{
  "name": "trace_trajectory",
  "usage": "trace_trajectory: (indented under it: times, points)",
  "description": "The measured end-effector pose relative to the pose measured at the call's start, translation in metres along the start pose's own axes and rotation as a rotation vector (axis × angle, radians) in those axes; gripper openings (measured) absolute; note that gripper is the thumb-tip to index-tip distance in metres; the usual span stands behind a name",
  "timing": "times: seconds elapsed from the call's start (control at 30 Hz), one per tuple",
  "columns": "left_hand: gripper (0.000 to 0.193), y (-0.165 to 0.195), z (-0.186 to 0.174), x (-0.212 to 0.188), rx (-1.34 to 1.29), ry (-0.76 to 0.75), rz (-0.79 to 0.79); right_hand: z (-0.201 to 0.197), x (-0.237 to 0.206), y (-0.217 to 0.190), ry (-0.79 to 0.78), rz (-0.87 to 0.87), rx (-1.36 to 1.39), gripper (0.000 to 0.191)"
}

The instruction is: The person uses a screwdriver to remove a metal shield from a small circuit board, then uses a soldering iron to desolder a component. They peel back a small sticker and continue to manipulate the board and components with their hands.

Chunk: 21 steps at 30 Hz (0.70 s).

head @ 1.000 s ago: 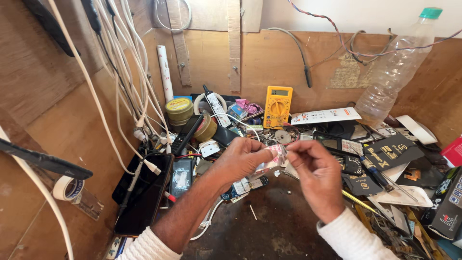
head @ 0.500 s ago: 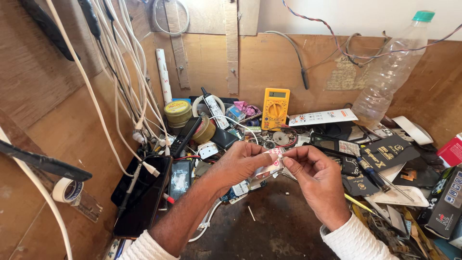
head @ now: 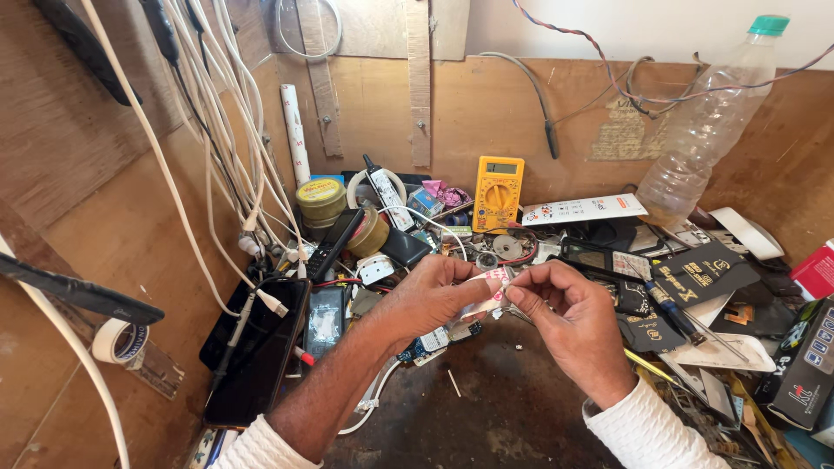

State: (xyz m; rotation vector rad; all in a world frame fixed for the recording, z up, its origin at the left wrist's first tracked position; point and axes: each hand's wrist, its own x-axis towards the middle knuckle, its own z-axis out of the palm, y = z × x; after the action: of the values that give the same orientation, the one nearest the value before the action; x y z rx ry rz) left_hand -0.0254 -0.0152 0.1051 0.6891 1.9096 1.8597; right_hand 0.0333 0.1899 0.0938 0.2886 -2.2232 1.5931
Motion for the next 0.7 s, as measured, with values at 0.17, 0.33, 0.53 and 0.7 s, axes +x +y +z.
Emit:
trace_trajectory:
  times: [0.17, 0.33, 0.53, 0.7]
  points:
    - [0.036, 0.003, -0.001, -0.002, 0.009, -0.057, 0.023, -0.001, 0.000, -0.006, -0.033, -0.090, -0.047, 0.009]
    - [0.032, 0.005, -0.001, -0.001, 0.019, -0.034, 0.001, 0.004, -0.001, -0.014, 0.006, -0.133, -0.123, 0.007]
    - [0.030, 0.006, 0.000, -0.003, -0.003, -0.017, -0.030, 0.009, -0.008, -0.022, 0.017, -0.246, -0.054, 0.008]
    - [0.029, 0.011, -0.003, -0.005, -0.053, 0.006, -0.081, 0.009, -0.010, -0.019, 0.081, -0.230, 0.004, 0.007]
